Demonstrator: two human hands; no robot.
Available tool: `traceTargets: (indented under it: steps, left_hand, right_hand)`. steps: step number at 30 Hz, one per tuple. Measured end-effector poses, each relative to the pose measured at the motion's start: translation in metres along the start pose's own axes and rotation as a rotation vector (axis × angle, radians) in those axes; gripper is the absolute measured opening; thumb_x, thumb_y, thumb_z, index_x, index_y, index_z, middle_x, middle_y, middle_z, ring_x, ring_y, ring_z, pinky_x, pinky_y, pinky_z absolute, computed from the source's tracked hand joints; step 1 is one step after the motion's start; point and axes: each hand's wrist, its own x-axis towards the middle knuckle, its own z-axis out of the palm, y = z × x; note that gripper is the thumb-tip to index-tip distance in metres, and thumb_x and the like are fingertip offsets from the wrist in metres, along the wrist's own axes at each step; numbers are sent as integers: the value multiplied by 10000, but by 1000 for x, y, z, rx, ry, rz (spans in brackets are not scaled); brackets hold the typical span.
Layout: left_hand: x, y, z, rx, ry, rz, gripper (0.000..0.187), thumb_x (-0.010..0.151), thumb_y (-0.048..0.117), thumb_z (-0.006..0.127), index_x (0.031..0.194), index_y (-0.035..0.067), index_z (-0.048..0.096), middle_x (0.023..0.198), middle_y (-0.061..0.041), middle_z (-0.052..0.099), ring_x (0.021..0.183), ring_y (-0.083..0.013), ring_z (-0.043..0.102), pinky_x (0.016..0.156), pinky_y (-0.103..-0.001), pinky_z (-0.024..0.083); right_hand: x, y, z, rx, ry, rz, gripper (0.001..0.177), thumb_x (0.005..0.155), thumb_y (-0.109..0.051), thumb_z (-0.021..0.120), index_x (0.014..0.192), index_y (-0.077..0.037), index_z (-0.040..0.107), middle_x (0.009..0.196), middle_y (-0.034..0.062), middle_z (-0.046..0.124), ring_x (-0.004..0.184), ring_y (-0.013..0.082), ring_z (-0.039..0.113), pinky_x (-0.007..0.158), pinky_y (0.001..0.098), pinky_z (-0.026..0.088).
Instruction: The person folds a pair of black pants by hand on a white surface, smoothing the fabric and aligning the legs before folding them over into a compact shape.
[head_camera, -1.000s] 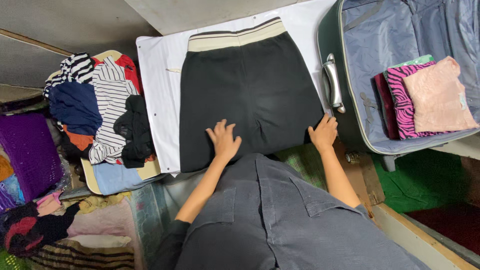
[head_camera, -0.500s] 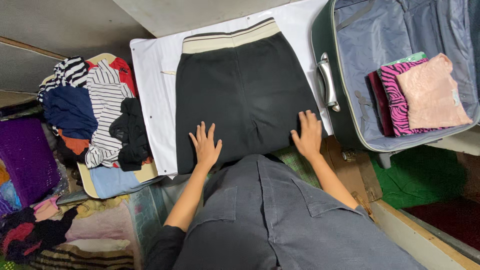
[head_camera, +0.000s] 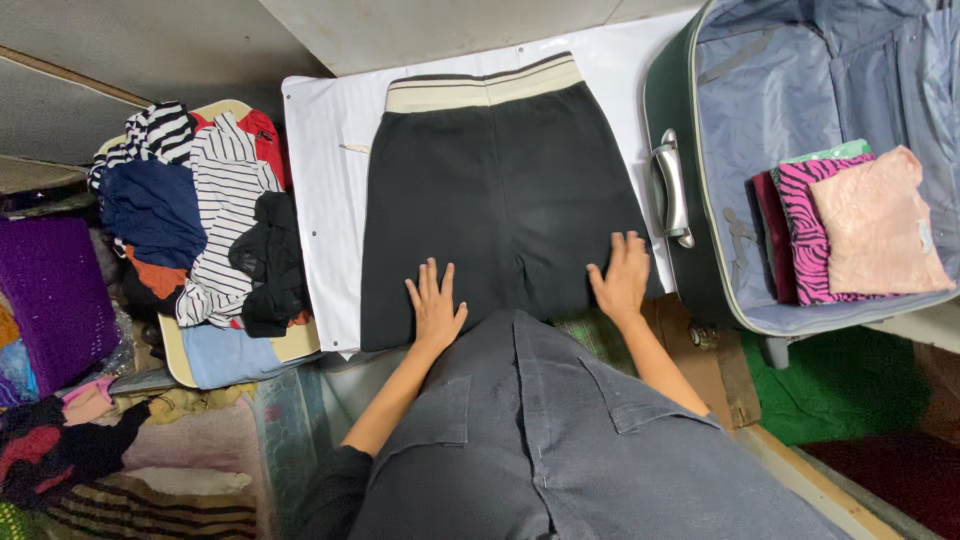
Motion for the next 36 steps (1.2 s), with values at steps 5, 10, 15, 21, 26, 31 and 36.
traceTargets:
  steps: [5, 10, 15, 21, 26, 31, 36]
  left_hand:
    - [33, 47, -6, -160, 88, 95, 746, 798, 211, 774, 1470, 66, 483, 1550, -231, 369, 1444, -414, 326, 1212, -639, 194]
    - [63, 90, 7, -606, -303, 108, 447, 819, 220, 726, 1250, 116, 671, 1254, -133, 612, 1229, -325, 530, 1032, -439, 481]
    - [75, 137, 19, -423, -359, 559, 463, 741, 173, 711, 1196, 87, 705, 1241, -145, 623, 1158, -348, 563, 954, -447, 509]
    - [90, 210, 58, -77, -344, 895, 466, 739, 168, 704, 1200, 103, 726, 1440, -146, 588, 1161, -297, 597, 894, -407, 534]
    - [92, 256, 109, -34, -282, 1005, 694, 671, 174, 719, 1355, 187, 598, 1532, -148, 430, 1108, -301, 597, 862, -450, 516]
    - [104, 258, 141, -11, -273, 1009, 595, 817, 122, 666, 1401, 190, 576, 1516, -74, 481, 1151, -265, 608, 873, -411, 536]
    - [154, 260, 144, 85, -378, 895, 534, 883, 126, 648, 1408, 189, 572, 1376, -60, 536, 1141, -271, 614, 856, -414, 551]
  right_hand:
    - [22, 34, -3, -43, 70, 294, 869, 833, -336, 800, 1505, 48, 406, 1339, 283, 522, 1262, 450, 492, 1072, 543, 421]
    - [51, 60, 19, 1, 0, 269, 736, 802, -306, 836, 1319, 59, 460, 1273, 277, 557, 1229, 455, 525, 1019, 533, 464]
    - [131, 44, 21, -16, 56, 41, 718, 772, -296, 844, 1284, 43, 472, 1282, 271, 557, 1219, 465, 516, 981, 534, 465]
    - [264, 22, 11, 47, -70, -61, 623, 803, -319, 793, 1314, -34, 579, 1322, 231, 556, 1251, 432, 522, 1050, 506, 457]
    - [340, 15, 18, 112, -127, -107, 534, 810, -337, 783, 1273, -89, 686, 1386, 205, 556, 1296, 414, 510, 1112, 475, 429]
    - [370, 10, 38, 193, -176, -72, 431, 836, -345, 779, 1228, -169, 747, 1482, 252, 484, 1366, 430, 442, 1148, 462, 370]
    - [380, 11, 42, 281, -244, -55, 382, 867, -295, 759, 1214, -134, 756, 1312, 220, 658, 1272, 377, 575, 1095, 420, 442]
